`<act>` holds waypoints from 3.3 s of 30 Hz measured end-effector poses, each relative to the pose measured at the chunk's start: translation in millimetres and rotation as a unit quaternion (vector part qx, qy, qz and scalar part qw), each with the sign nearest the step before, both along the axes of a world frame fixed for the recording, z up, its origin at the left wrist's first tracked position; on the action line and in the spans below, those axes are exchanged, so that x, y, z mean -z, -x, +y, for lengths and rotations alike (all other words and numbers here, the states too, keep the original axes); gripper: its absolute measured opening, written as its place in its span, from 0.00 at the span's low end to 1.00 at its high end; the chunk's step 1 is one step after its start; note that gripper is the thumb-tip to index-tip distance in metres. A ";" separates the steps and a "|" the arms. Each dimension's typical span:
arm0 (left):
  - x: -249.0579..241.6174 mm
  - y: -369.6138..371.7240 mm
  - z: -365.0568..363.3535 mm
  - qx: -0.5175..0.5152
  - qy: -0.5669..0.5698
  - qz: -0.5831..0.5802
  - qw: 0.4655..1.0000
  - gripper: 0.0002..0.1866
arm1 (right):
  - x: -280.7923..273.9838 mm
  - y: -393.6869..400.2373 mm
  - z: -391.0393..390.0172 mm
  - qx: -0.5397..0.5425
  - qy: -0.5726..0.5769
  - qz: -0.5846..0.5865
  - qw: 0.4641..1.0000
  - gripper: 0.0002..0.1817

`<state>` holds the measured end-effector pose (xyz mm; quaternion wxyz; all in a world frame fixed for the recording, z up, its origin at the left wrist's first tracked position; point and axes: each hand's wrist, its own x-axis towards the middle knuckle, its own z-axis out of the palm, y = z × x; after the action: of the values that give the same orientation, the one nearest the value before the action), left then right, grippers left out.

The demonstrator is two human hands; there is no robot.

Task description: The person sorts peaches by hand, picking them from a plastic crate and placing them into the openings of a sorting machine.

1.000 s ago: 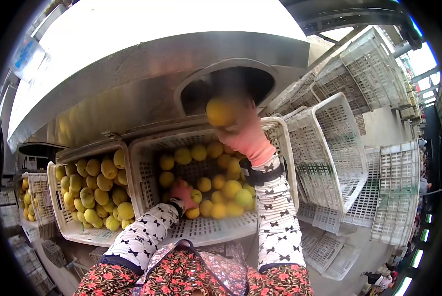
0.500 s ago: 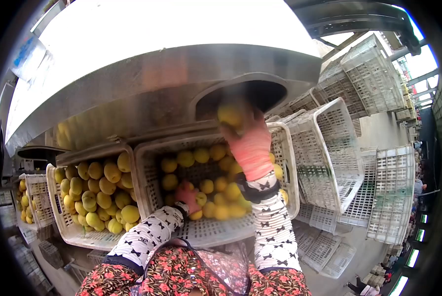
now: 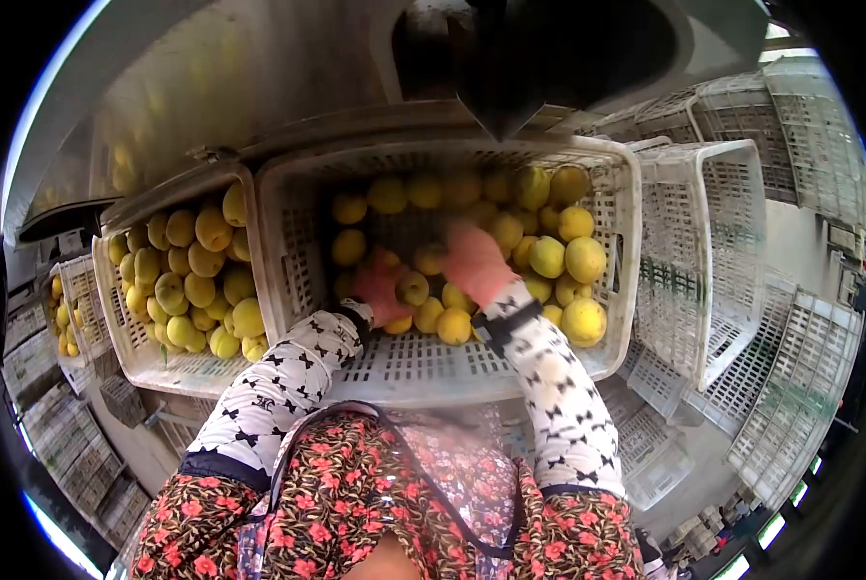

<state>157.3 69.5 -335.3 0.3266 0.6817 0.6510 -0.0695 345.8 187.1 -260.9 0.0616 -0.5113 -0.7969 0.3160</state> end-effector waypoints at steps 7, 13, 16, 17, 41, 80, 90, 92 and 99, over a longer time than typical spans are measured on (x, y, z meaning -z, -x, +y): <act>-1.5 -8.8 -3.3 -0.043 0.038 0.031 0.998 0.45 | 89.0 44.9 9.0 -0.350 0.147 -0.232 0.896 0.15; 11.5 -3.6 11.7 0.009 -0.013 -0.019 1.000 0.43 | 42.2 13.6 35.9 -0.204 0.202 -0.035 0.957 0.34; 1.3 7.0 14.9 -0.073 -0.034 -0.141 0.987 0.41 | -47.4 -20.8 39.4 0.038 0.382 0.238 0.892 0.45; 1.0 4.4 14.6 -0.105 -0.042 -0.154 0.982 0.39 | -71.3 -31.0 34.5 0.113 0.451 0.331 0.821 0.46; -179.2 46.1 65.2 -0.328 0.213 -0.837 0.381 0.56 | -194.5 45.4 133.1 0.208 -0.292 -0.035 0.933 0.34; -178.1 5.2 116.9 -0.164 -0.204 -0.587 0.766 0.20 | -195.3 51.4 119.5 0.254 -0.166 -0.165 0.938 0.49; -215.1 -19.0 137.0 -0.339 0.097 -0.816 0.458 0.22 | -172.5 30.1 3.4 0.149 -0.162 0.210 0.953 0.54; -229.5 -23.9 142.7 -0.358 0.184 -0.810 0.427 0.27 | -183.3 17.9 5.4 0.106 -0.191 0.200 0.955 0.53; -201.6 1.9 144.5 -0.258 0.182 -0.771 0.553 0.26 | -217.3 25.4 32.6 0.219 -0.219 0.057 0.949 0.49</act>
<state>155.3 214.0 -133.7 0.8244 0.2035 0.2710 0.4534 320.4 219.7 -43.6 0.2847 -0.6286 -0.7099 0.1411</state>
